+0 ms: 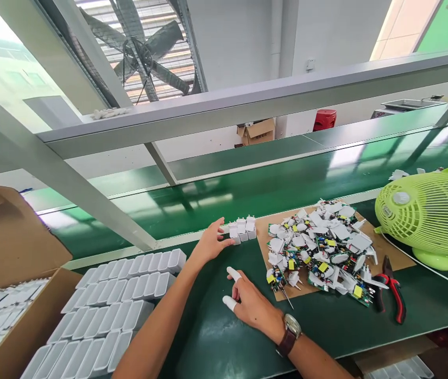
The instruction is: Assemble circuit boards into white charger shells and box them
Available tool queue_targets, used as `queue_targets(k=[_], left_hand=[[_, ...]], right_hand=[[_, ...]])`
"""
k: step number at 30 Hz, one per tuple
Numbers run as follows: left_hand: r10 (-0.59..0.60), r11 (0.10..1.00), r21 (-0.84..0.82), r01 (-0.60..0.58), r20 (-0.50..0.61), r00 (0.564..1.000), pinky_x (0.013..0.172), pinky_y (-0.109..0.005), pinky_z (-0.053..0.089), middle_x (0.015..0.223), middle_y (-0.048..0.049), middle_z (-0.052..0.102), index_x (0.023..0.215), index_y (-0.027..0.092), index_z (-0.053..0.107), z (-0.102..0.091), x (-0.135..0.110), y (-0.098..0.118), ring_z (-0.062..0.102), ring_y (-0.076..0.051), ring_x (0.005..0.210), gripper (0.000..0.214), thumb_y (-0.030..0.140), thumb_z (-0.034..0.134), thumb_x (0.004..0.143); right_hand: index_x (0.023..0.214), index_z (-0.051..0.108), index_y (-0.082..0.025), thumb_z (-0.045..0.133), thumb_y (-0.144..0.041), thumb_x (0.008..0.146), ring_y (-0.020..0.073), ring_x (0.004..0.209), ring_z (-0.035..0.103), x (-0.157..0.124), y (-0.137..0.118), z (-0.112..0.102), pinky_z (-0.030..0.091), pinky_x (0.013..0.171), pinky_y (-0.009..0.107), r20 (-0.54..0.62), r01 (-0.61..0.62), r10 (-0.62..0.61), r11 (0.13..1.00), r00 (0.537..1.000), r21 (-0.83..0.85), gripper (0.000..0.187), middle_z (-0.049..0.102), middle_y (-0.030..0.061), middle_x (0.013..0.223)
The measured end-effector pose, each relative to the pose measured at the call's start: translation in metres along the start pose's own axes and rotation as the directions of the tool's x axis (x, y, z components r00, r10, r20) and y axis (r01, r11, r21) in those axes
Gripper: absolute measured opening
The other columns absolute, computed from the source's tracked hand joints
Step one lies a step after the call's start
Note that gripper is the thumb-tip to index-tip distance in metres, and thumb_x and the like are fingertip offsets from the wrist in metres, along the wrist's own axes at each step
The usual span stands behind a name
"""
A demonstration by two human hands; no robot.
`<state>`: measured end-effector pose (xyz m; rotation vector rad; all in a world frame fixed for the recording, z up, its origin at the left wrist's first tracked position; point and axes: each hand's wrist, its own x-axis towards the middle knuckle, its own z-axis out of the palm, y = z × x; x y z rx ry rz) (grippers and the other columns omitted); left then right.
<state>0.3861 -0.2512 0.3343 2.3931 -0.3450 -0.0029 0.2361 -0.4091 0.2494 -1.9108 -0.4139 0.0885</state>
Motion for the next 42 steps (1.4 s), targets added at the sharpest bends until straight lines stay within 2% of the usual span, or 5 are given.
queue_targets(k=[8,14,24,36,42], left_hand=[[0.143,0.861,0.509,-0.004,-0.234,0.962,0.109,-0.064,0.047,0.137,-0.0134,0.065,0.091,0.023,0.078,-0.126,-0.081,-0.032,0.054,-0.043,0.131,0.05,0.069,0.06,0.09],[0.188,0.888,0.444,-0.118,-0.118,0.975,0.114,-0.06,0.044,0.14,-0.0163,0.063,0.127,0.021,0.068,-0.072,-0.087,-0.047,0.054,-0.039,0.134,0.055,0.062,0.064,0.09],[0.194,0.973,0.077,-0.216,0.222,0.955,0.114,-0.056,0.043,0.155,-0.0231,0.05,0.165,0.019,0.022,0.016,0.043,0.017,0.047,-0.044,0.143,0.14,0.032,0.098,0.048],[0.103,0.981,0.119,-0.151,0.34,0.935,0.102,-0.045,0.054,0.144,-0.0186,0.062,0.165,0.019,0.025,0.004,0.053,0.032,0.066,-0.037,0.123,0.128,0.035,0.092,0.057],[0.081,0.972,0.203,-0.115,0.168,0.982,0.119,-0.051,0.039,0.162,-0.016,0.043,0.163,0.023,0.025,-0.077,0.026,0.017,0.044,-0.036,0.147,0.102,0.053,0.075,0.08]], right_hand=[[0.144,0.052,-0.019,0.06,-0.014,0.092,0.0242,0.093,0.065,-0.006,-0.002,-0.003,0.058,0.093,0.045,0.058,0.084,-0.079,0.993,0.995,-0.084,0.053,0.059,0.01,0.113],[0.152,0.043,-0.019,0.058,-0.012,0.093,0.0217,0.09,0.062,-0.004,-0.015,-0.006,0.057,0.094,0.044,0.106,0.153,-0.132,0.962,0.986,-0.224,0.061,0.057,0.0106,0.118],[0.153,0.039,-0.02,0.059,-0.012,0.092,0.0277,0.111,0.063,-0.054,-0.025,-0.024,0.056,0.103,0.046,0.238,0.24,-0.176,0.931,0.955,-0.275,0.065,0.056,0.0156,0.135],[0.145,0.046,-0.024,0.057,-0.012,0.093,0.0222,0.115,0.066,-0.078,-0.003,-0.022,0.055,0.106,0.04,0.039,0.168,-0.164,0.977,0.986,-0.132,0.055,0.058,0.0109,0.133],[0.151,0.041,-0.021,0.054,-0.013,0.098,0.0245,0.125,0.062,-0.082,-0.003,-0.052,0.057,0.106,0.039,-0.012,0.296,-0.324,0.879,0.946,-0.373,0.056,0.06,0.0134,0.14]])
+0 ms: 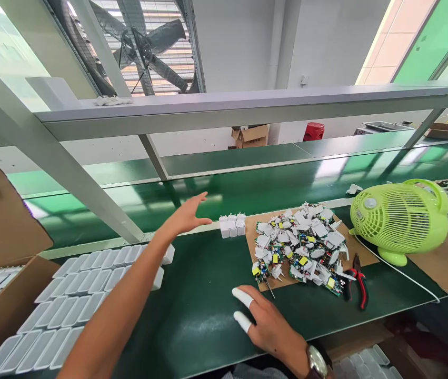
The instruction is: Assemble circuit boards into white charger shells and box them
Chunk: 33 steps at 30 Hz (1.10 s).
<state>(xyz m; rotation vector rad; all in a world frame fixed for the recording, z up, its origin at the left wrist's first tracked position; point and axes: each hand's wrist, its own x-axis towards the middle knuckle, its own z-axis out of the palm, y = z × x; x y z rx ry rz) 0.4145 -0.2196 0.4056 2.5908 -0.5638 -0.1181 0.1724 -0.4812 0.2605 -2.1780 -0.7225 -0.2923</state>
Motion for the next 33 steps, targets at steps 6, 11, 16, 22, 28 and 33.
queue_targets(k=[6,11,16,22,28,33], left_hand=[[-0.122,0.924,0.354,0.144,-0.084,0.989,0.118,-0.058,0.04,0.147,-0.0166,0.057,0.103,0.018,0.076,-0.034,-0.097,-0.055,0.048,-0.043,0.14,0.056,0.069,0.068,0.082],[-0.189,0.897,0.392,0.204,-0.077,0.979,0.112,-0.06,0.045,0.134,-0.0164,0.066,0.081,0.02,0.076,0.003,-0.13,-0.061,0.052,-0.045,0.136,0.032,0.051,0.078,0.074],[-0.103,0.93,0.348,0.119,-0.065,0.993,0.115,-0.063,0.041,0.135,-0.0195,0.065,0.069,0.018,0.069,0.027,-0.122,-0.047,0.049,-0.045,0.138,0.016,0.031,0.069,0.078],[0.155,0.978,0.14,-0.155,0.011,0.988,0.105,-0.045,0.052,0.136,-0.0134,0.067,0.076,0.02,0.062,0.067,-0.137,-0.008,0.061,-0.031,0.129,0.018,0.032,0.057,0.089],[0.215,0.975,-0.036,-0.22,-0.12,0.969,0.095,-0.038,0.057,0.142,-0.0141,0.06,0.081,0.02,0.06,0.103,-0.161,-0.017,0.066,-0.027,0.117,0.02,0.033,0.056,0.095],[0.219,0.967,-0.069,-0.245,-0.265,0.939,0.094,-0.037,0.057,0.142,-0.0144,0.057,0.084,0.02,0.06,0.117,-0.173,-0.031,0.062,-0.026,0.121,0.017,0.03,0.058,0.097]], right_hand=[[0.125,0.066,-0.017,0.052,0.005,0.083,0.0356,0.131,0.056,0.013,0.033,-0.047,0.051,0.106,0.056,-0.008,0.133,-0.154,0.877,0.988,-0.463,0.049,0.066,0.0144,0.138],[0.096,0.074,-0.017,0.062,0.005,0.071,0.0415,0.133,0.055,0.032,0.041,-0.051,0.04,0.115,0.065,0.205,0.254,-0.161,0.758,0.965,-0.6,0.035,0.067,0.0197,0.134],[0.09,0.074,-0.016,0.066,-0.008,0.074,0.0379,0.115,0.064,0.054,0.041,-0.062,0.046,0.111,0.061,0.302,0.273,-0.132,0.827,0.944,-0.492,0.02,0.072,0.0205,0.113],[0.121,0.07,-0.017,0.043,-0.026,0.1,0.0301,0.107,0.069,0.079,0.064,-0.076,0.057,0.097,0.05,-0.164,-0.102,0.062,0.962,0.985,-0.252,0.036,0.075,0.0151,0.112],[0.136,0.061,-0.019,0.032,-0.036,0.11,0.0263,0.101,0.071,0.085,0.041,-0.07,0.059,0.086,0.041,-0.373,-0.262,0.18,0.948,0.91,-0.182,0.042,0.076,0.0126,0.108],[0.123,0.068,-0.016,0.042,-0.029,0.108,0.0271,0.089,0.069,0.075,-0.001,-0.008,0.056,0.081,0.043,-0.073,-0.027,-0.003,0.917,0.997,-0.398,0.033,0.076,0.0145,0.105]])
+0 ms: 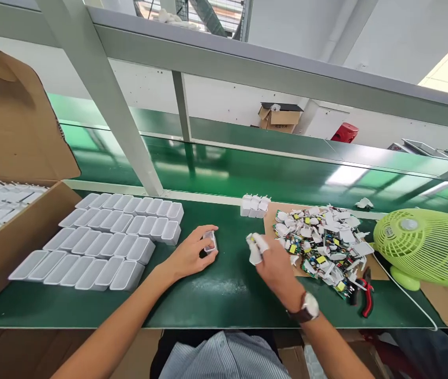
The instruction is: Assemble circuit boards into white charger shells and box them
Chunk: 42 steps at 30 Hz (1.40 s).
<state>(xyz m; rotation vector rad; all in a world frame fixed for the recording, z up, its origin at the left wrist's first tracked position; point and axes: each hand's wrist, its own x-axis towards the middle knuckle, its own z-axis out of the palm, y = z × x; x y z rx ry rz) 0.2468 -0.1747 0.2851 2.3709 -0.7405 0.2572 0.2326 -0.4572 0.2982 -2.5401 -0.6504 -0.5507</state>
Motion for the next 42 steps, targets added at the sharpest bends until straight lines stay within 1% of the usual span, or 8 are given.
queue_targets(k=[5,9,13,20,26,32,37,42], left_hand=[[0.027,0.997,-0.071,-0.029,-0.034,0.999,0.096,-0.036,0.056,0.145,-0.0146,0.055,0.089,0.019,0.062,0.001,-0.014,0.004,0.064,-0.023,0.118,0.012,0.025,0.059,0.098],[-0.013,0.988,-0.153,0.02,0.044,0.999,0.104,-0.036,0.053,0.15,-0.0142,0.05,0.092,0.019,0.062,-0.003,-0.017,0.007,0.06,-0.025,0.127,0.009,0.026,0.06,0.098],[-0.06,0.974,-0.213,0.079,0.093,0.994,0.108,-0.038,0.052,0.15,-0.0138,0.05,0.109,0.021,0.06,-0.004,-0.017,0.006,0.059,-0.026,0.131,0.013,0.026,0.061,0.097],[-0.1,0.96,-0.248,0.13,0.126,0.987,0.12,-0.043,0.044,0.152,-0.0143,0.047,0.152,0.024,0.037,0.002,-0.02,0.003,0.051,-0.028,0.141,0.061,0.029,0.064,0.097],[-0.197,0.941,-0.243,0.237,0.178,0.964,0.118,-0.05,0.046,0.155,-0.0162,0.041,0.161,0.026,0.022,0.002,-0.02,0.006,0.05,-0.034,0.141,0.093,0.037,0.077,0.088],[-0.228,0.927,-0.254,0.275,0.199,0.953,0.113,-0.051,0.049,0.149,-0.0157,0.05,0.162,0.027,0.022,0.005,-0.02,0.008,0.056,-0.034,0.134,0.088,0.031,0.073,0.09],[-0.151,0.932,-0.312,0.186,0.133,0.98,0.115,-0.048,0.048,0.147,-0.0124,0.054,0.162,0.031,0.021,0.012,-0.02,0.01,0.057,-0.03,0.133,0.085,0.027,0.07,0.092],[-0.056,0.944,-0.32,0.074,0.064,0.996,0.115,-0.051,0.047,0.142,-0.0117,0.057,0.163,0.032,0.02,0.018,-0.019,0.013,0.055,-0.03,0.133,0.086,0.023,0.069,0.094]], right_hand=[[0.136,0.06,-0.009,0.07,-0.044,0.094,0.034,0.104,0.064,-0.013,-0.035,0.02,0.055,0.09,0.05,0.243,0.206,-0.185,0.976,0.952,-0.067,0.055,0.069,0.0199,0.12],[0.152,0.043,-0.012,0.073,-0.034,0.09,0.0385,0.139,0.047,-0.009,-0.018,0.001,0.042,0.114,0.059,0.373,0.216,-0.203,0.976,0.905,0.007,0.072,0.056,0.0199,0.148],[0.158,0.034,-0.017,0.059,-0.017,0.094,0.0336,0.125,0.059,-0.015,0.003,-0.008,0.049,0.106,0.058,0.464,0.185,-0.181,0.982,0.867,0.038,0.069,0.063,0.0169,0.137],[0.16,0.032,-0.024,0.059,-0.024,0.095,0.0324,0.144,0.046,-0.028,0.006,0.004,0.047,0.113,0.055,0.426,0.027,-0.086,0.989,0.9,0.142,0.07,0.05,0.0163,0.154],[0.15,0.045,-0.024,0.057,-0.02,0.095,0.0292,0.124,0.061,-0.023,0.007,0.012,0.054,0.105,0.051,0.371,-0.021,-0.083,0.963,0.925,0.268,0.056,0.065,0.0125,0.131],[0.149,0.048,-0.024,0.058,-0.014,0.091,0.0286,0.125,0.061,-0.02,0.004,0.009,0.057,0.102,0.048,0.357,0.003,-0.139,0.935,0.924,0.356,0.06,0.064,0.0133,0.13],[0.147,0.046,-0.022,0.058,-0.02,0.094,0.0247,0.109,0.069,-0.016,-0.01,0.0,0.064,0.088,0.039,0.173,-0.084,0.011,0.905,0.985,0.417,0.055,0.06,0.0153,0.133],[0.153,0.038,-0.025,0.055,-0.015,0.097,0.0288,0.116,0.065,-0.009,-0.031,-0.007,0.061,0.094,0.045,0.066,0.09,-0.108,0.967,0.992,0.237,0.059,0.061,0.0157,0.134]])
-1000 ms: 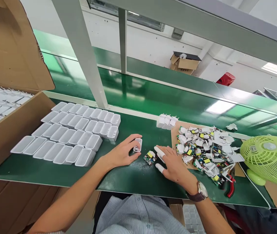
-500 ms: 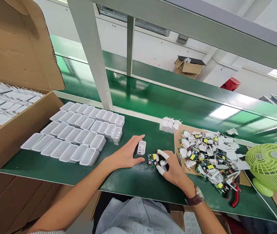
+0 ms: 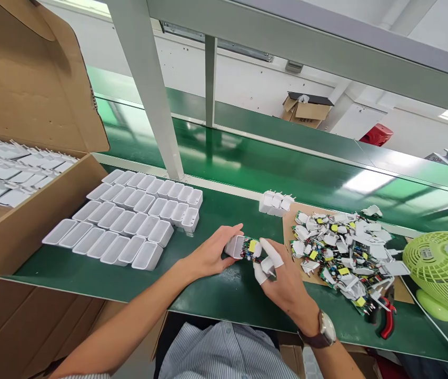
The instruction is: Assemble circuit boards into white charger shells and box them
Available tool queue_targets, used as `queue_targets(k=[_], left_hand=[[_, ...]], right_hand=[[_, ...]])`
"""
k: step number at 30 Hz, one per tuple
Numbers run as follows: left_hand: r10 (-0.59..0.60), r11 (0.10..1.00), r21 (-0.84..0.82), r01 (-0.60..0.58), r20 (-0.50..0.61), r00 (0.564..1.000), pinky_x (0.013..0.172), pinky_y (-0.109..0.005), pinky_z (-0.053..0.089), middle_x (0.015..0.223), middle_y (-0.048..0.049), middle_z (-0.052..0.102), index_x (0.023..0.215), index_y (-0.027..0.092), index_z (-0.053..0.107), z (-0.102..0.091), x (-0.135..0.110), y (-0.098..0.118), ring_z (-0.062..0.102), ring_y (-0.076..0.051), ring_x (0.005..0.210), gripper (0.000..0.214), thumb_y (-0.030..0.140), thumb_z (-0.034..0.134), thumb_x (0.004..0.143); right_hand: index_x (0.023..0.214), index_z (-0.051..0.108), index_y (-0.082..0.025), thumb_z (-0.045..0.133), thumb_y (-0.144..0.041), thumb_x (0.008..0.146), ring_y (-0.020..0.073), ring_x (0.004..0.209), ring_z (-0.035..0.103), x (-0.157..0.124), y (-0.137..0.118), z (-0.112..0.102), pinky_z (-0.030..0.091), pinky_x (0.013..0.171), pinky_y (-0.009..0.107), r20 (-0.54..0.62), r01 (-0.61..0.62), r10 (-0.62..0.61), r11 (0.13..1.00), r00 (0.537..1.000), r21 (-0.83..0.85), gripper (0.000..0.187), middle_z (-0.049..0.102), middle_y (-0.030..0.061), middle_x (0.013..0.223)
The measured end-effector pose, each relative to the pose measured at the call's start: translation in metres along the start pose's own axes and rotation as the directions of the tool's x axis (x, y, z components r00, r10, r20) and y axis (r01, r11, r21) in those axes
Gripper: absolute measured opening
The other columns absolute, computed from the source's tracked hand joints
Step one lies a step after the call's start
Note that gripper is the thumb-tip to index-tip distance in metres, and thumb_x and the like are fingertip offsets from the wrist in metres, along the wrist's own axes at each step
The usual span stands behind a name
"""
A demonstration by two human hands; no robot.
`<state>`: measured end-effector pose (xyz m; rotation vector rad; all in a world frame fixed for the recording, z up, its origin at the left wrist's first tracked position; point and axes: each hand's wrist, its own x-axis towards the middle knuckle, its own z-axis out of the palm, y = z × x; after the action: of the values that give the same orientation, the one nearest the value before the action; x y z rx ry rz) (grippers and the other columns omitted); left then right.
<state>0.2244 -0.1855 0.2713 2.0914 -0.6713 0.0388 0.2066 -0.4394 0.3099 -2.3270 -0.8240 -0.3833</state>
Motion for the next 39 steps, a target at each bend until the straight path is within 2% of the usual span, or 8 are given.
queue_targets(k=[4,11,17,25,39], left_hand=[[0.016,1.0,0.014,-0.016,0.002,1.0,0.117,-0.053,0.045,0.146,-0.011,0.055,0.164,0.034,0.016,0.0,0.0,-0.001,0.049,-0.03,0.139,0.09,0.016,0.069,0.092],[0.045,0.998,0.049,-0.046,0.005,0.999,0.117,-0.054,0.046,0.147,-0.0113,0.056,0.164,0.034,0.014,-0.002,0.001,0.0,0.048,-0.031,0.141,0.094,0.011,0.068,0.091],[0.046,0.997,0.056,-0.047,0.012,0.999,0.117,-0.054,0.046,0.147,-0.0105,0.056,0.165,0.035,0.012,-0.002,0.001,-0.001,0.047,-0.031,0.14,0.096,0.01,0.068,0.091],[0.051,0.997,0.056,-0.051,0.014,0.999,0.117,-0.053,0.045,0.147,-0.0098,0.056,0.165,0.035,0.013,-0.002,0.001,-0.001,0.046,-0.03,0.14,0.093,0.011,0.067,0.092],[0.09,0.994,0.06,-0.089,-0.015,0.996,0.115,-0.054,0.047,0.146,-0.0125,0.057,0.165,0.031,0.015,0.002,0.001,-0.006,0.049,-0.031,0.138,0.088,0.019,0.069,0.095]], right_hand=[[0.156,0.032,-0.024,0.052,-0.01,0.097,0.0305,0.116,0.063,0.004,-0.009,0.003,0.059,0.097,0.049,0.026,0.085,-0.083,0.991,0.996,-0.099,0.064,0.064,0.0159,0.13],[0.158,0.028,-0.02,0.05,-0.007,0.093,0.0328,0.114,0.063,0.009,-0.015,0.004,0.06,0.094,0.049,0.069,0.075,-0.067,0.989,0.995,-0.129,0.07,0.064,0.0168,0.127],[0.157,0.03,-0.019,0.049,-0.006,0.091,0.0327,0.112,0.063,0.013,-0.017,0.005,0.061,0.091,0.049,0.06,0.095,-0.088,0.987,0.994,-0.129,0.07,0.065,0.0166,0.124],[0.157,0.031,-0.018,0.049,-0.005,0.09,0.0329,0.111,0.062,0.013,-0.016,0.006,0.06,0.091,0.05,0.056,0.097,-0.09,0.986,0.994,-0.139,0.071,0.064,0.0168,0.124],[0.161,0.022,-0.019,0.049,-0.006,0.092,0.033,0.112,0.061,0.013,-0.012,0.008,0.06,0.093,0.051,0.078,0.071,-0.061,0.989,0.995,-0.129,0.075,0.062,0.0177,0.129]])
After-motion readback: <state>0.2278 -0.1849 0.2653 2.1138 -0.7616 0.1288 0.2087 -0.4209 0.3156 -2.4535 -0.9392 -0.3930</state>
